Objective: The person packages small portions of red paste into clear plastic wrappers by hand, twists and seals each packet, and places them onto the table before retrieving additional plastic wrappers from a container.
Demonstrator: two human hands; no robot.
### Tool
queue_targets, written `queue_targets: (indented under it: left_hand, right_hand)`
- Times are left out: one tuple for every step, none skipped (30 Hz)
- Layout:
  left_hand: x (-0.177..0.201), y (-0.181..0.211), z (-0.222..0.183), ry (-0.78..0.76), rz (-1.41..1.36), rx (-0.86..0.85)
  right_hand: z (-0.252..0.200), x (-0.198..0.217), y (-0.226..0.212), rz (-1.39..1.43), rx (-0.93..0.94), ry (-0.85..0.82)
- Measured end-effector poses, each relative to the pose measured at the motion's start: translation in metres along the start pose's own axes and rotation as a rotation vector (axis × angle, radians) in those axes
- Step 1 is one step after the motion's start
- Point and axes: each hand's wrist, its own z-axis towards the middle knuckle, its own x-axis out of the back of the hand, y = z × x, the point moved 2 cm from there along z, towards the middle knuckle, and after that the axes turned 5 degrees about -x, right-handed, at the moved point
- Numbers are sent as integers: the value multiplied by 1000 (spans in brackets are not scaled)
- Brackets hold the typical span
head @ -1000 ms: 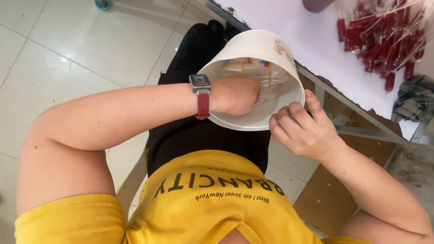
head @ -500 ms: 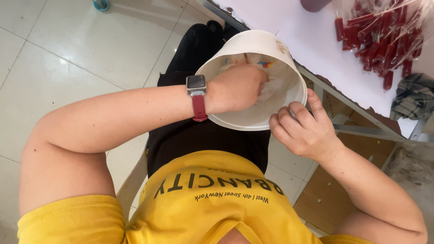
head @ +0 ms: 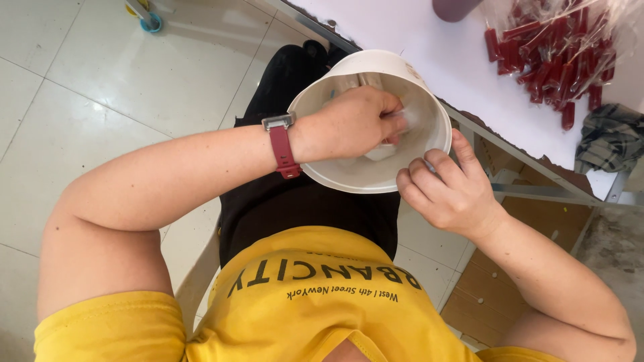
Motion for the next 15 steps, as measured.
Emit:
queue_targets:
  left_hand:
    - [0, -1, 0, 8, -6, -48]
    - [2, -2, -2, 16, -12, -96]
    - [3, -2, -2, 24, -18, -144]
    - [4, -1, -3, 61, 23, -183]
    - [5, 2, -4, 99, 66, -223]
    - [6, 6, -6, 136, 108, -263]
    - [6, 9, -7, 134, 138, -271]
    - [6, 12, -8, 132, 167, -278]
    - [6, 14, -9, 130, 197, -286]
    - [6, 14, -8, 126, 207, -255]
    - [5, 14, -8, 123, 216, -224]
    - [4, 13, -7, 119, 225, -193]
    - [3, 12, -6, 137, 226, -204]
    - [2, 10, -5, 155, 227, -215]
    - [2, 8, -3, 174, 228, -226]
  right_hand:
    - [0, 1, 0, 5, -4, 2]
    - [-1, 1, 0, 11, -9, 4]
    - [-1, 1, 0, 16, -13, 6]
    - [-1, 2, 1, 17, -14, 10]
    - [-1, 2, 1, 18, -16, 14]
    - [-2, 3, 1, 19, -18, 18]
    - [-2, 3, 2, 11, -25, 22]
    - [-2, 3, 1, 4, -32, 25]
    - [-3, 3, 1, -3, -39, 28]
    - [-3, 3, 1, -2, -41, 28]
    - [-4, 4, 0, -1, -43, 28]
    - [-4, 4, 0, 0, -45, 28]
    - [-5, 4, -1, 0, -50, 33]
    - [-5, 3, -1, 0, -54, 37]
    - [-5, 3, -2, 1, -59, 42]
